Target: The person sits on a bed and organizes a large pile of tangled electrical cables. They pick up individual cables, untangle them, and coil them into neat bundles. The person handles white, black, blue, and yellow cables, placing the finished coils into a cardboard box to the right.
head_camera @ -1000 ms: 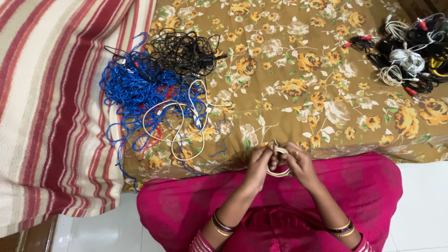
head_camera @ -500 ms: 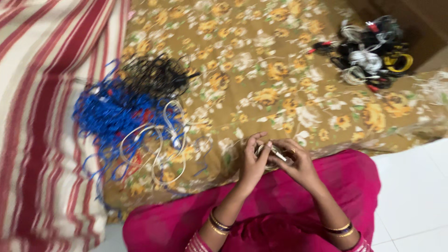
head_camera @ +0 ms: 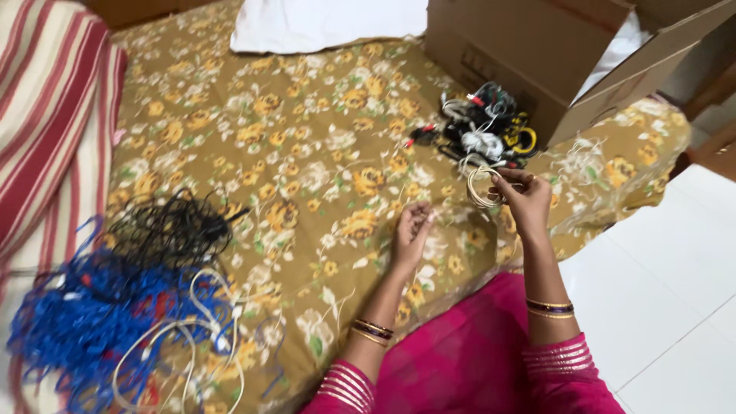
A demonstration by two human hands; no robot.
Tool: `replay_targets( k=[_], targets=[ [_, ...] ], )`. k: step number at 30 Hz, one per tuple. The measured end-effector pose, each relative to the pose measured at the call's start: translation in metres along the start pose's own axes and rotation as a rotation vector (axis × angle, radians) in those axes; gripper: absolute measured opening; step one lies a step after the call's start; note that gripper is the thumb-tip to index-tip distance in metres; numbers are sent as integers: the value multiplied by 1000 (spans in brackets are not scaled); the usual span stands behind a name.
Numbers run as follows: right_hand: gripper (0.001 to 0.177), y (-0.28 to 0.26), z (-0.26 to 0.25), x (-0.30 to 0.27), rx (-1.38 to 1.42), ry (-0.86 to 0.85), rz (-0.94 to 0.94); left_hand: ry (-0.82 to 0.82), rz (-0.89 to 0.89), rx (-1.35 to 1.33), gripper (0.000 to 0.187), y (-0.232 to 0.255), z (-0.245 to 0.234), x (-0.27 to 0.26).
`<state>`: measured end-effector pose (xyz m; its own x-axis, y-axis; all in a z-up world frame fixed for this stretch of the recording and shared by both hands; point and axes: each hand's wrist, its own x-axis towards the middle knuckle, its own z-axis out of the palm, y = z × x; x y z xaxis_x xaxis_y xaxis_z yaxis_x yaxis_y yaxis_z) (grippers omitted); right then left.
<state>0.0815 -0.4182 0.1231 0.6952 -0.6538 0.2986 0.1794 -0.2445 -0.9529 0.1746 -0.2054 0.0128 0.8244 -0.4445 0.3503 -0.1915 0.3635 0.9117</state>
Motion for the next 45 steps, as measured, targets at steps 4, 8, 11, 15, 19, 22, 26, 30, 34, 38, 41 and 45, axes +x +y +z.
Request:
replay_targets(
  k=[4, 8, 11, 15, 19, 22, 26, 30, 34, 38, 41, 45],
  targets=[
    [29, 25, 3, 57, -20, 20, 37, 125, -220, -196, 32, -20, -3, 10],
    [26, 46, 49, 114, -229, 4, -32, 244, -305, -414, 32, -21, -12, 14],
    [28, 57, 90, 150, -400, 97, -121, 209, -370, -352, 32, -14, -15, 14],
    [27, 90, 112, 150, -765, 199, -287, 214, -342, -433, 32, -10, -12, 16],
    [49, 118, 127, 128, -1210, 38, -390, 200, -323, -451, 31, -7, -10, 12],
    [72, 126, 148, 117, -1315, -93, -576, 199, -324, -373, 28, 1, -9, 11],
    [90, 136, 153, 103, -1444, -261, -388, 161, -215, -120, 20, 9, -5, 5],
    [90, 139, 159, 117, -1354, -314, -306, -6, 454, 991, 27, 0, 1, 10],
    [89, 134, 164, 121, -1393, -257, -430, -174, 484, 1241, 53, -13, 9, 73],
    [84, 134, 157, 114, -1291, -193, -503, -219, 343, 1202, 77, -19, 12, 110],
    [82, 127, 157, 122, -1253, -181, -527, -276, 314, 1220, 80, -23, 12, 130],
    [76, 116, 160, 131, -1420, -145, -560, -275, 276, 1175, 80, -27, 11, 145]
  ],
)
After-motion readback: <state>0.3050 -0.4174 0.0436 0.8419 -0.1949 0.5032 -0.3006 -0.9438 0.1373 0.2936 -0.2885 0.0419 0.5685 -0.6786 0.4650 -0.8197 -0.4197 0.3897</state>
